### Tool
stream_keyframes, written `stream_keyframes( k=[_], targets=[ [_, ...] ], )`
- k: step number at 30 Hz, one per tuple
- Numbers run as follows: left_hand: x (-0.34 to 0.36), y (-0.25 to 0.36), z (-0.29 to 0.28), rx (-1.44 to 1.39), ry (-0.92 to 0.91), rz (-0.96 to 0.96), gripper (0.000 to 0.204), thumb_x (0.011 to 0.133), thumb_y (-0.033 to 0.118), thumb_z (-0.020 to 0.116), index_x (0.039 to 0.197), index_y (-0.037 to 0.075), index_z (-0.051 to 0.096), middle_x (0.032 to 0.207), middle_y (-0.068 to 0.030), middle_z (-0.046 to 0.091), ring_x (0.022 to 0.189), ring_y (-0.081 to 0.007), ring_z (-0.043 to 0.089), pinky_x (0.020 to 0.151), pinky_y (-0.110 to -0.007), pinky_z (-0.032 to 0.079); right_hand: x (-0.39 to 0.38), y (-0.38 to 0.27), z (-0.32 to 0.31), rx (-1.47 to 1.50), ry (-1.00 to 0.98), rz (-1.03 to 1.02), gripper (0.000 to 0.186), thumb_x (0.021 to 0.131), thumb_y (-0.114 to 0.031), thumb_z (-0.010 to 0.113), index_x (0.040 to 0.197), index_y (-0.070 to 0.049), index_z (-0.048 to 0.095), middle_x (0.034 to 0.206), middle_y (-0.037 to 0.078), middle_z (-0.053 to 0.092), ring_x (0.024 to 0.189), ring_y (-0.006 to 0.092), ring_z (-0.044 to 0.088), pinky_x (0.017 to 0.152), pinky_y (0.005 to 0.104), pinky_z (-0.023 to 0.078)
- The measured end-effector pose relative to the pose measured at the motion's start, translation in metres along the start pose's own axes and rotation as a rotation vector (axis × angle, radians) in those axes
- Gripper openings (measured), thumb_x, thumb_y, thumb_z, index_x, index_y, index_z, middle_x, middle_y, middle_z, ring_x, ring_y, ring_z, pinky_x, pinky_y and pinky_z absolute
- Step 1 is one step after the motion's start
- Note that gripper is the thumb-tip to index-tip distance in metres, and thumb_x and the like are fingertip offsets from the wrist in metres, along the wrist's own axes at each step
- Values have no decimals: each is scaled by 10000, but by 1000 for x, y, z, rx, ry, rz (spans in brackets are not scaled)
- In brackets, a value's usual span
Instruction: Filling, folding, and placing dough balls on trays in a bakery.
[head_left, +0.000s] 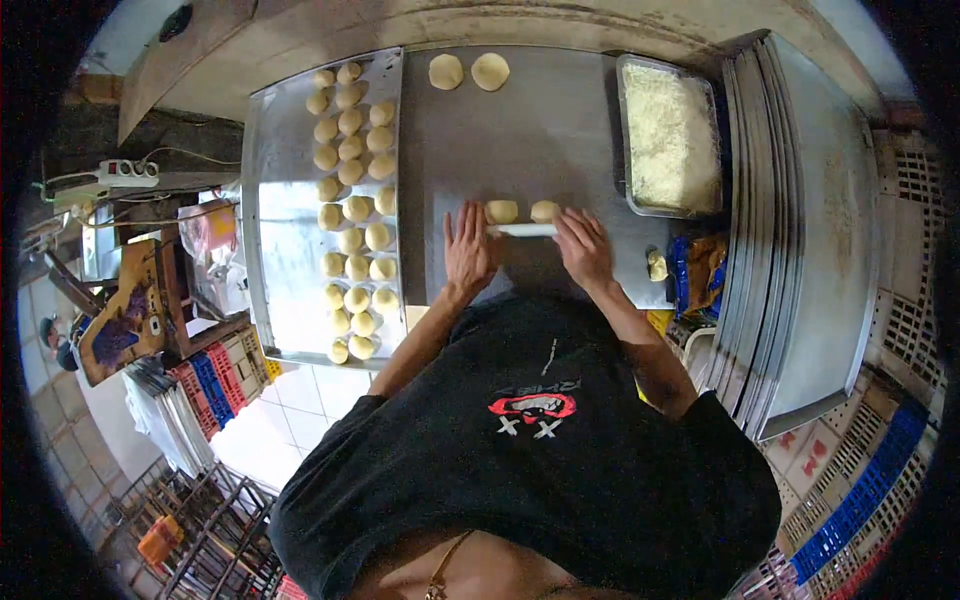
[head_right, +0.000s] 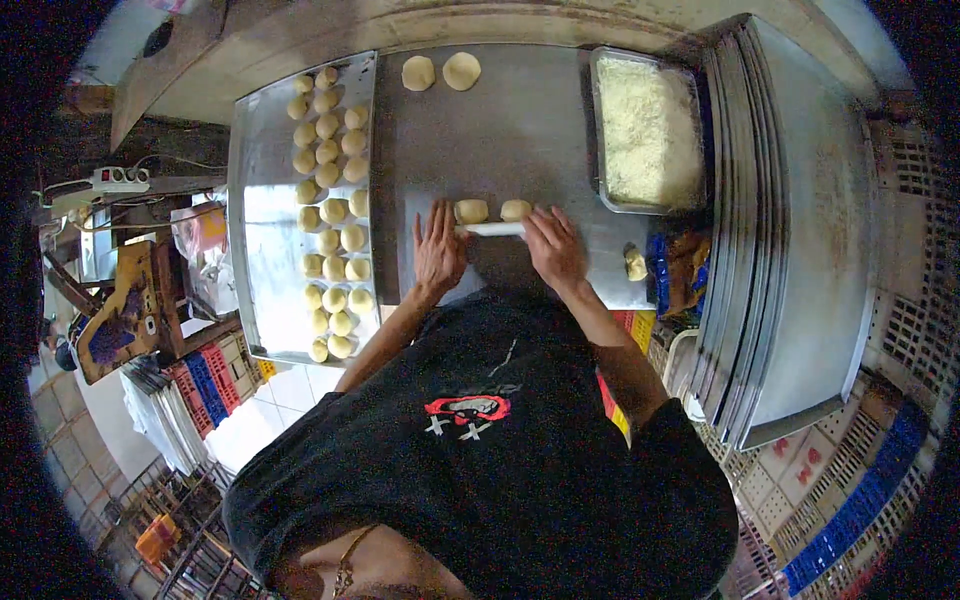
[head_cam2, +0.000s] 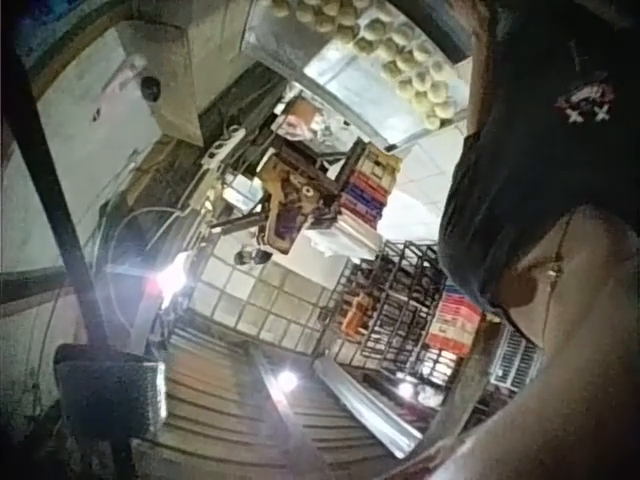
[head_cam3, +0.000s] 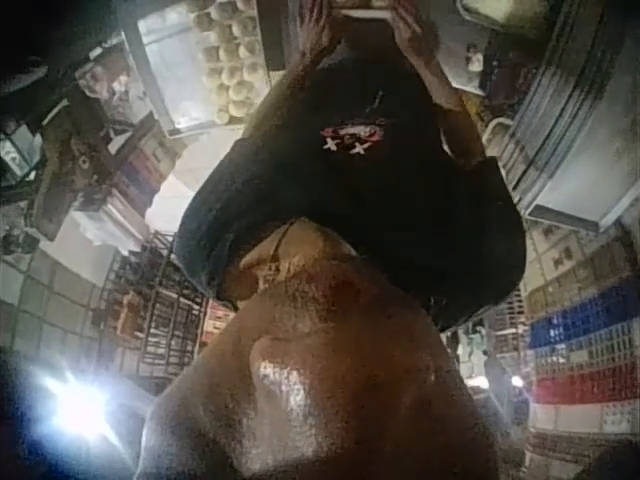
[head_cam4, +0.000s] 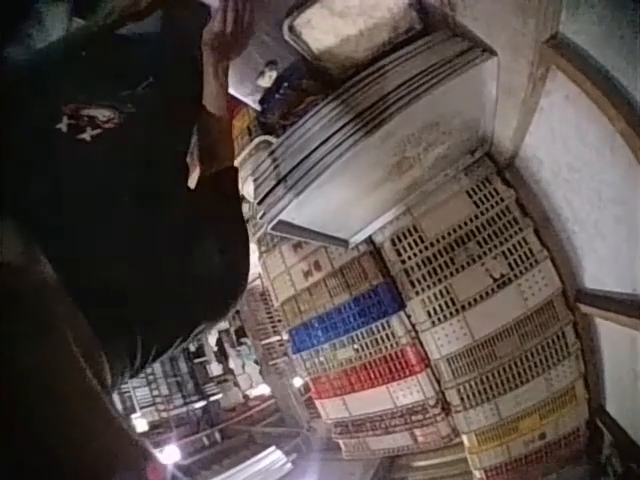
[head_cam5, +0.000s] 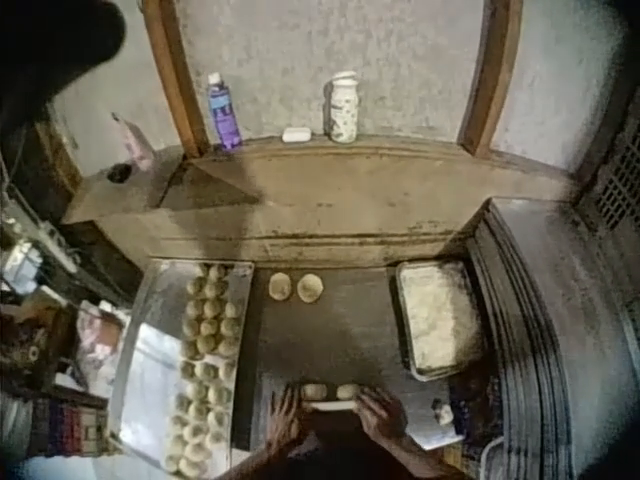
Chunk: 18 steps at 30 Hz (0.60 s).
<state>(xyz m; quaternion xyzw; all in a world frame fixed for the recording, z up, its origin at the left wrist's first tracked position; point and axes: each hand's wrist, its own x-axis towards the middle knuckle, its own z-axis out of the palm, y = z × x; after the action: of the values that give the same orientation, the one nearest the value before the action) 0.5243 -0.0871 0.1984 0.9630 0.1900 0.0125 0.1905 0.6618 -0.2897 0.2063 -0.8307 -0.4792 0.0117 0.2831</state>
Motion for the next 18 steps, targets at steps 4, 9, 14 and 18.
stream_keyframes(
  k=[4, 9, 14, 18],
  targets=[
    [52, -9, 9, 184, 216, -78, 581, 964, 349, 341, 1399, -36, 332, 1503, -175, 266, 1402, -300, 235, 1135, -549, 5, 57, 15, 29, -331, -65, 71, 535, 924, -316, 500, 1319, 38, 431, 1390, 187, 423, 1306, 319, 385, 1088, 461, 284],
    [138, -24, -9, 207, 316, -112, 610, 955, 361, 350, 1416, -36, 299, 1510, -178, 246, 1425, -287, 171, 1130, -571, 17, 139, 53, 40, -365, -53, 174, 631, 955, -430, 395, 1373, 41, 358, 1448, 214, 340, 1373, 324, 283, 1131, 511, 177],
    [143, -32, 1, 216, 393, -109, 585, 962, 347, 358, 1405, -33, 327, 1491, -178, 290, 1407, -298, 220, 1129, -572, 18, 149, 52, 44, -306, 39, 247, 628, 947, -397, 440, 1389, 36, 333, 1455, 212, 331, 1378, 340, 262, 1133, 492, 171],
    [72, -11, 12, 133, 219, 41, 587, 944, 329, 391, 1406, -28, 328, 1484, -185, 307, 1404, -288, 238, 1142, -516, 111, 70, 26, 35, -298, -56, 145, 704, 916, -399, 479, 1407, 66, 286, 1453, 252, 308, 1361, 379, 280, 1113, 518, 202]
  ],
)
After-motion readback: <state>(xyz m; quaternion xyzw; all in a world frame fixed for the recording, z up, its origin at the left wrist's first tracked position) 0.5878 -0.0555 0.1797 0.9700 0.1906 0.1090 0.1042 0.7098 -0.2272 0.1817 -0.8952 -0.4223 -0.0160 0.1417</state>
